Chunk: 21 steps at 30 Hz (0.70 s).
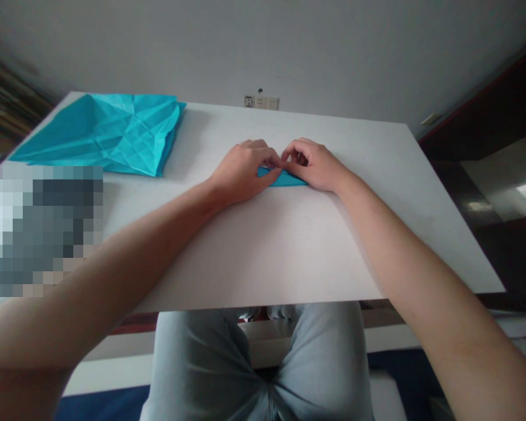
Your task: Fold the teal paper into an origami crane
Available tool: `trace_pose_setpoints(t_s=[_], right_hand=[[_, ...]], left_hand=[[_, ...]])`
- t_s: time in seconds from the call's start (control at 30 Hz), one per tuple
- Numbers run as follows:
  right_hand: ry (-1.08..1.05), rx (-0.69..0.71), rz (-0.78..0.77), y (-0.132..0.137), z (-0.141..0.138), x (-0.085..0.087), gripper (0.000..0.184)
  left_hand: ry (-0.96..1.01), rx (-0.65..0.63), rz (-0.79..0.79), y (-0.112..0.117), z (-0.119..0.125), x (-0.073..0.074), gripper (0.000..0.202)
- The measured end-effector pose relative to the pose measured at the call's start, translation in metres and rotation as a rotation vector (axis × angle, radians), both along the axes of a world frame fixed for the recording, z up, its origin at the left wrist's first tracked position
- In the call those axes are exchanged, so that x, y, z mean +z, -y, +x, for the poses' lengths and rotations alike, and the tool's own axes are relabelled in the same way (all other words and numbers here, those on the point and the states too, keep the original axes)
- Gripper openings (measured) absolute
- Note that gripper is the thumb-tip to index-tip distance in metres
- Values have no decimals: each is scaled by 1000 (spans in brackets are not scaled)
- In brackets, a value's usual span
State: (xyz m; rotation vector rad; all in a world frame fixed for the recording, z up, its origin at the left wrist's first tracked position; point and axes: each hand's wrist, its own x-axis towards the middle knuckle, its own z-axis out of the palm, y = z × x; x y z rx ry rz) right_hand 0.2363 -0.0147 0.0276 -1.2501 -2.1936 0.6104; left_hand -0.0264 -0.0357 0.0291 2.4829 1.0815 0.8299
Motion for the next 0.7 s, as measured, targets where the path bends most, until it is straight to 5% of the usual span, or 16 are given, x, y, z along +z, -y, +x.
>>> trace_pose_setpoints(t_s=[0.7], right_hand=[[4, 16, -1, -1, 1, 1, 33]], left_hand=[[-3, -7, -2, 0, -1, 0, 26]])
